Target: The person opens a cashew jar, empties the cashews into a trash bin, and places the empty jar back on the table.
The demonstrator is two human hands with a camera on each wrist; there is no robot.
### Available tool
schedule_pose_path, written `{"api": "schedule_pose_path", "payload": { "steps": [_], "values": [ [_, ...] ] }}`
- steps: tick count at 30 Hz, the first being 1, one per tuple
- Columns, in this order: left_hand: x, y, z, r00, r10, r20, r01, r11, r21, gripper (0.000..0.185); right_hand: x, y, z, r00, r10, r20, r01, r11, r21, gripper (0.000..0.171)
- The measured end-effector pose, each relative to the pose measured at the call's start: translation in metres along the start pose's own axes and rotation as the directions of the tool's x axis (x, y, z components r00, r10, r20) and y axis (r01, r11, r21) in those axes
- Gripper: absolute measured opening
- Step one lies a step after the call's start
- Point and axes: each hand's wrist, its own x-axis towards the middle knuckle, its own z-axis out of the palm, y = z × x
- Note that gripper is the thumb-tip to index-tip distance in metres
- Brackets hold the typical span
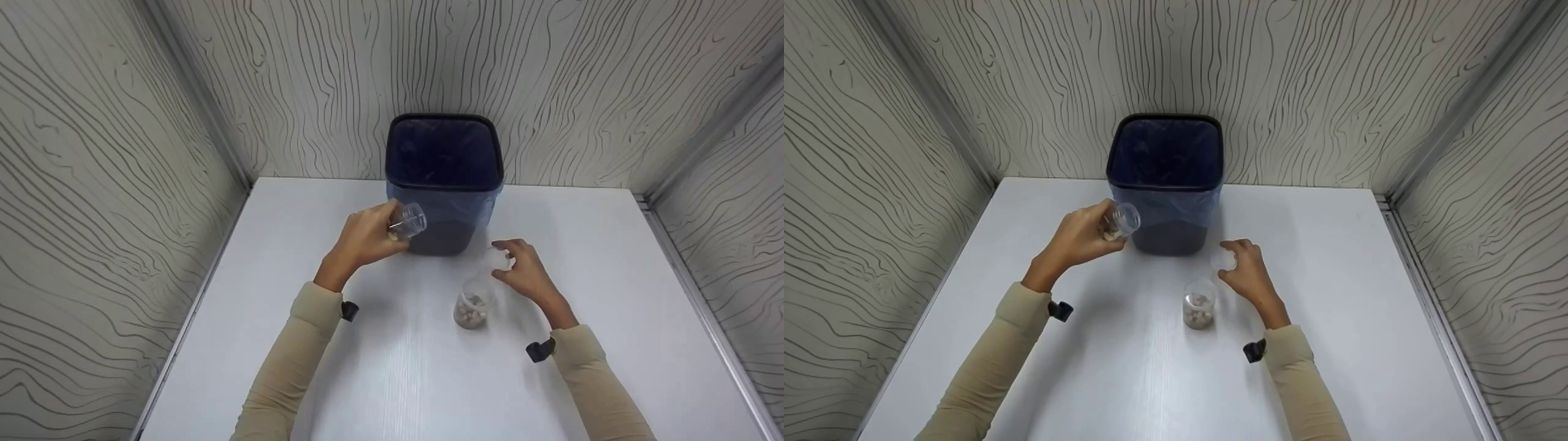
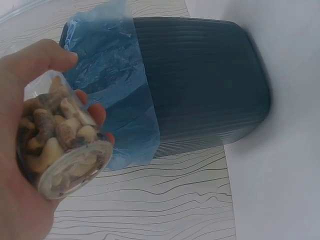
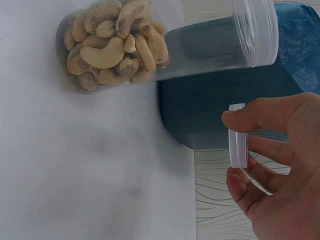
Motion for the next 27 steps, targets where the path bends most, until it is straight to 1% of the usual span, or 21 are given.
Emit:
{"api": "schedule_pose_path", "payload": {
  "steps": [9,17,27],
  "values": [
    [0.003,-0.001,-0.005,1.000,0.003,-0.003,-0.003,1.000,0.010,0.040,-0.002,0.006,0.001,1.000,0.021,0.018,-0.021,1.000,-0.015,0.060],
    [0.006,0.000,-0.010,1.000,-0.019,0.006,0.019,1.000,-0.009,0.040,-0.004,0.012,0.004,0.999,0.035,0.038,-0.035,0.999,0.000,0.058],
    [0.010,0.000,-0.014,1.000,-0.015,0.005,0.014,1.000,0.012,0.039,-0.007,0.021,0.007,0.999,0.034,0.029,-0.034,0.999,-0.009,0.059]
  ]
}}
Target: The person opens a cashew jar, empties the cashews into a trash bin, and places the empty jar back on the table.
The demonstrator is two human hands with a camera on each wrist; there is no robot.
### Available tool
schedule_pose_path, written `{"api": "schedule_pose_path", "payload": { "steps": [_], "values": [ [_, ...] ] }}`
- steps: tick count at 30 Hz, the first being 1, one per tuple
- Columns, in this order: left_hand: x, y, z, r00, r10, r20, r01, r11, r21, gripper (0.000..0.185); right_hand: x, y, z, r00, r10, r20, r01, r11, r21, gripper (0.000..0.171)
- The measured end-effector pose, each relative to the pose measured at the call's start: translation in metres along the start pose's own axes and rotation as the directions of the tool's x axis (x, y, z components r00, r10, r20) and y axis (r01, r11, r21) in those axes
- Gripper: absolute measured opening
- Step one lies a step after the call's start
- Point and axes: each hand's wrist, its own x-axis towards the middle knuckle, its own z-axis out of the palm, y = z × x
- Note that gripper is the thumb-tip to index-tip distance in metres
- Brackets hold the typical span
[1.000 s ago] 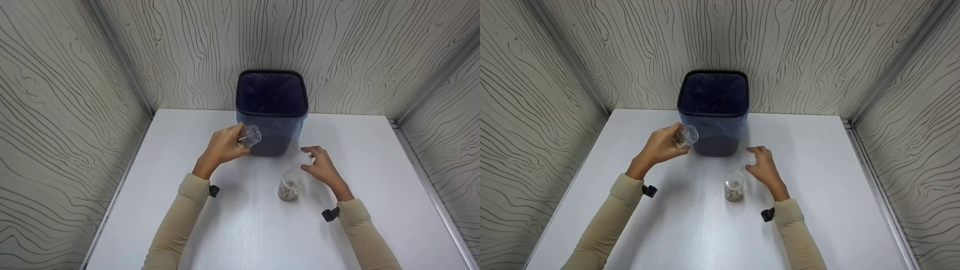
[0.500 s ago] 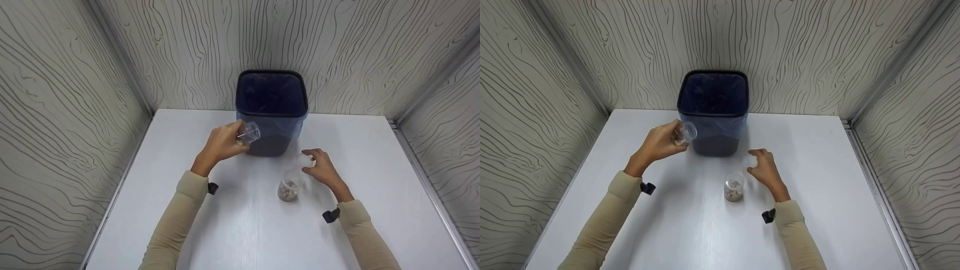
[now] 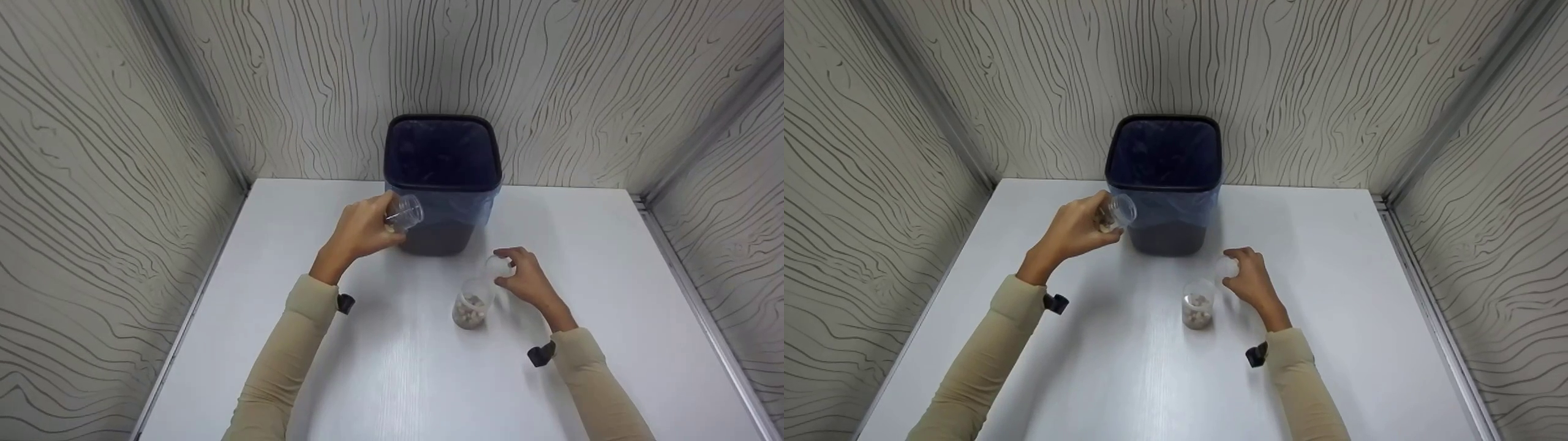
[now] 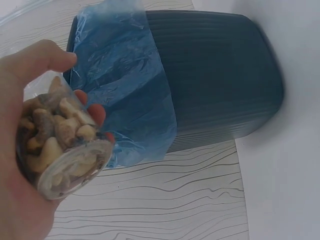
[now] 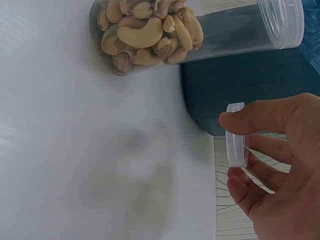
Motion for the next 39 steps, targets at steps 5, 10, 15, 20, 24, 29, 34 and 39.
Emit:
{"api": "schedule_pose_path", "payload": {
  "steps": [5,10,15,20,24,29,34,39],
  "values": [
    [0.002,0.000,-0.002,1.000,0.004,-0.008,-0.004,1.000,0.000,0.038,-0.001,0.002,0.002,1.000,0.008,0.003,-0.008,1.000,-0.002,0.059],
    [0.003,0.000,-0.004,1.000,0.010,-0.023,-0.011,1.000,-0.007,0.037,-0.002,0.004,0.006,1.000,0.025,0.010,-0.025,1.000,-0.005,0.060],
    [0.005,-0.001,-0.006,1.000,-0.006,-0.007,0.005,1.000,-0.009,0.039,-0.003,0.008,0.008,0.999,0.041,0.025,-0.041,0.999,-0.008,0.060],
    [0.007,-0.002,-0.008,1.000,-0.017,0.008,0.017,1.000,-0.014,0.043,-0.003,0.010,0.011,0.998,0.042,0.038,-0.042,0.999,-0.006,0.060],
    [0.010,-0.002,-0.011,1.000,-0.014,0.003,0.014,1.000,-0.018,0.043,-0.003,0.012,0.012,0.999,0.039,0.037,-0.040,0.999,0.004,0.060],
    [0.013,-0.003,-0.014,1.000,-0.011,0.004,0.011,1.000,-0.020,0.046,-0.003,0.014,0.013,0.998,0.044,0.040,-0.044,0.999,0.008,0.060],
    [0.015,-0.004,-0.016,1.000,-0.012,0.009,0.012,1.000,-0.022,0.046,-0.005,0.018,0.016,0.997,0.058,0.048,-0.058,0.998,0.001,0.060],
    [0.016,-0.004,-0.018,1.000,-0.014,0.006,0.014,1.000,-0.021,0.044,-0.005,0.020,0.019,0.996,0.073,0.056,-0.072,0.997,-0.010,0.060]
  ]
}}
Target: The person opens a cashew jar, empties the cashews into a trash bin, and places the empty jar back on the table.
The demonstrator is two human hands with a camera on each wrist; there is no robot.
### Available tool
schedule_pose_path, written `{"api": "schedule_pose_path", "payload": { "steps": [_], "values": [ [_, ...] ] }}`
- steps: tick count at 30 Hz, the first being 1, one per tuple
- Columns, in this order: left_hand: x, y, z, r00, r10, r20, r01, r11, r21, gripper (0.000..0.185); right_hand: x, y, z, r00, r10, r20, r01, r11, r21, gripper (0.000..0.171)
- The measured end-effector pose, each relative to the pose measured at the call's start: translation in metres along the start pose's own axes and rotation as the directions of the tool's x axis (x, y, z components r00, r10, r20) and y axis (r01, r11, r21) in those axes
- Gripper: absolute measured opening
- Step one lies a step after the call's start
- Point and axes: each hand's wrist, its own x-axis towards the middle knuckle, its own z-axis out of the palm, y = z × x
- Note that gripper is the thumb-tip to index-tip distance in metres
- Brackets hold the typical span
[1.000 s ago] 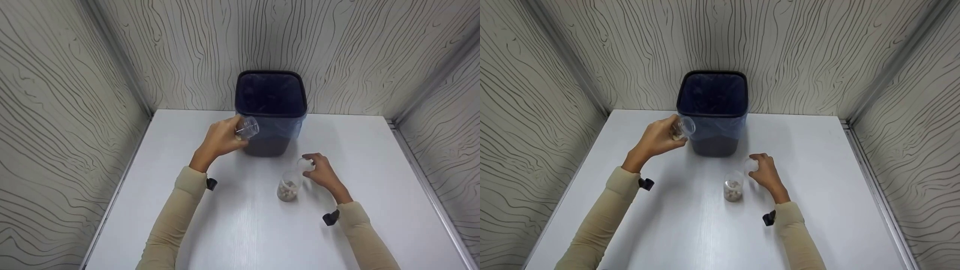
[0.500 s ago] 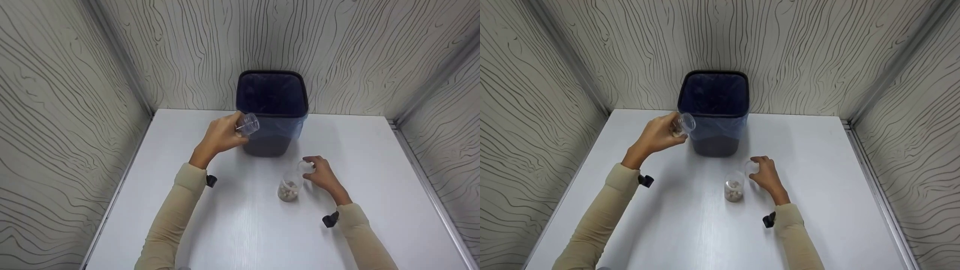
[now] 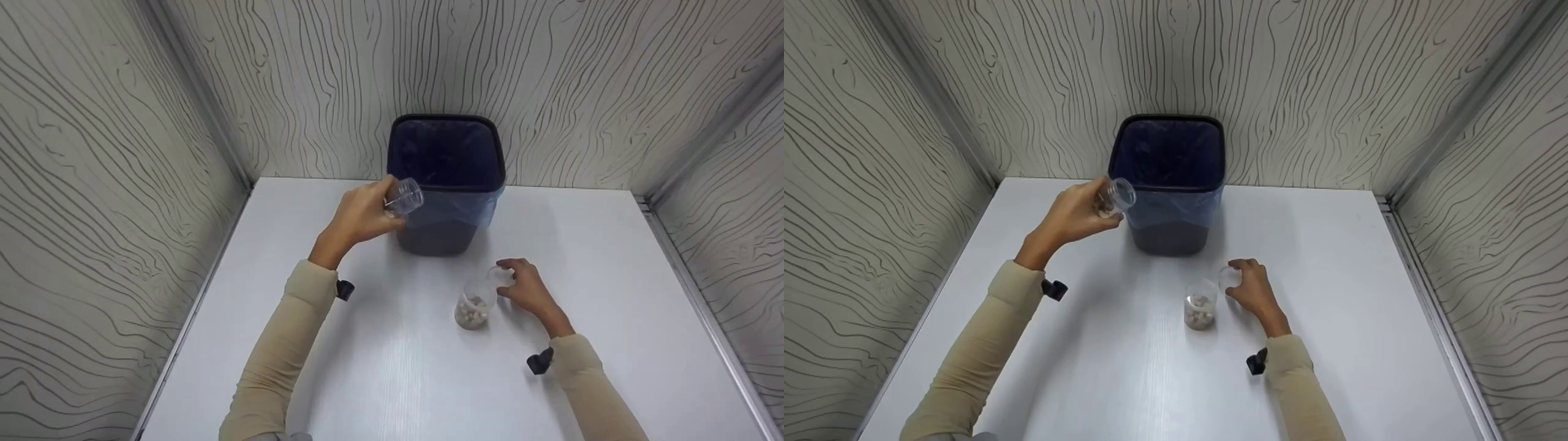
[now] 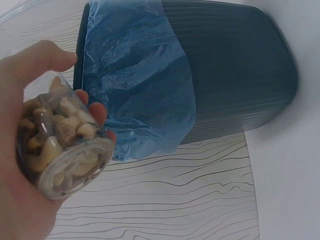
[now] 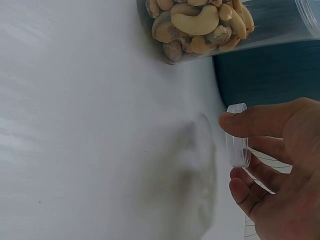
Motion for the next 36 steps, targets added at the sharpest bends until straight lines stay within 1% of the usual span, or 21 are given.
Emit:
{"api": "schedule_pose_path", "payload": {
  "steps": [7,13,18,24,29,36],
  "values": [
    [0.004,0.000,-0.003,1.000,-0.017,0.014,0.017,1.000,0.008,0.046,0.000,0.003,0.002,1.000,0.025,0.009,-0.025,1.000,0.003,0.061],
    [0.007,0.000,-0.007,0.999,-0.030,0.023,0.030,1.000,0.004,0.049,0.000,0.005,0.004,1.000,0.026,0.008,-0.026,1.000,0.004,0.060],
    [0.008,-0.002,-0.007,1.000,-0.024,0.018,0.024,1.000,0.004,0.047,0.000,0.007,0.006,1.000,0.025,0.005,-0.025,1.000,-0.007,0.060],
    [0.009,-0.005,-0.009,0.999,-0.036,0.008,0.036,0.999,0.000,0.045,-0.002,0.008,0.009,0.998,0.050,0.025,-0.050,0.999,-0.014,0.060],
    [0.013,-0.006,-0.012,0.999,-0.031,-0.007,0.031,0.999,-0.017,0.044,-0.003,0.009,0.009,0.998,0.064,0.030,-0.063,0.998,-0.019,0.061],
    [0.016,-0.007,-0.015,0.999,-0.041,-0.002,0.041,0.999,-0.022,0.040,-0.003,0.010,0.010,0.997,0.070,0.042,-0.068,0.997,-0.040,0.063]
  ]
}}
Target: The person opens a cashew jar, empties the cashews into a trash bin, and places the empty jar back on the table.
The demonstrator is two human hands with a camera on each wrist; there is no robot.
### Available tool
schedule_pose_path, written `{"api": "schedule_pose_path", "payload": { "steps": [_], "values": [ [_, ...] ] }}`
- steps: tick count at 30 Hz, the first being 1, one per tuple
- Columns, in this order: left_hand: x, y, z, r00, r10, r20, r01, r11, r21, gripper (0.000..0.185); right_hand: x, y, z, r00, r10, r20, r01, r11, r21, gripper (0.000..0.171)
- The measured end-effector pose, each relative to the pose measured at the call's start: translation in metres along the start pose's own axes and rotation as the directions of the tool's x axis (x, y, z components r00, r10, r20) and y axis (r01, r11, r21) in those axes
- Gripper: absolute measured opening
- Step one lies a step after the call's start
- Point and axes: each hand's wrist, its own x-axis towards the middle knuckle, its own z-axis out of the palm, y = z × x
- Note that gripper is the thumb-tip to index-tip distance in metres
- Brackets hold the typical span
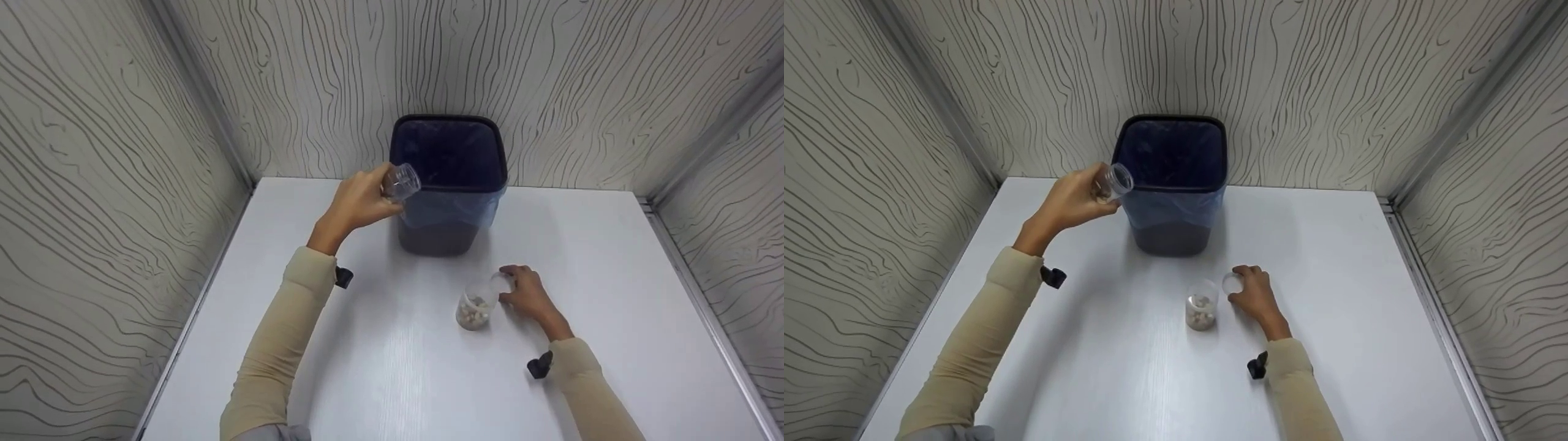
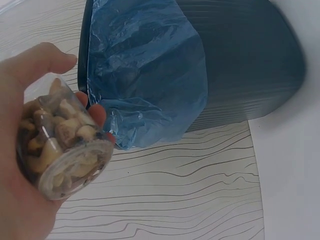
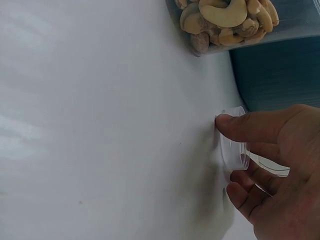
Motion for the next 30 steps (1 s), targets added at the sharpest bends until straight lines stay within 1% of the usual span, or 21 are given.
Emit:
{"api": "schedule_pose_path", "payload": {
  "steps": [5,21,25,30],
  "values": [
    [0.004,-0.001,-0.001,1.000,0.010,-0.005,-0.010,1.000,0.023,0.038,0.001,0.001,0.001,1.000,0.009,0.012,-0.009,1.000,-0.018,0.066],
    [0.008,-0.006,-0.006,1.000,-0.014,0.015,0.014,0.999,0.028,0.050,-0.001,0.000,-0.001,1.000,0.019,0.008,-0.019,1.000,-0.010,0.068],
    [0.009,-0.007,-0.007,1.000,-0.018,0.021,0.017,0.999,0.027,0.052,-0.002,0.000,-0.002,1.000,0.012,0.011,-0.012,1.000,-0.004,0.068],
    [0.012,-0.008,-0.009,0.999,-0.020,0.028,0.020,0.999,0.025,0.049,-0.002,0.001,-0.003,1.000,-0.007,0.011,0.007,1.000,0.003,0.068]
  ]
}}
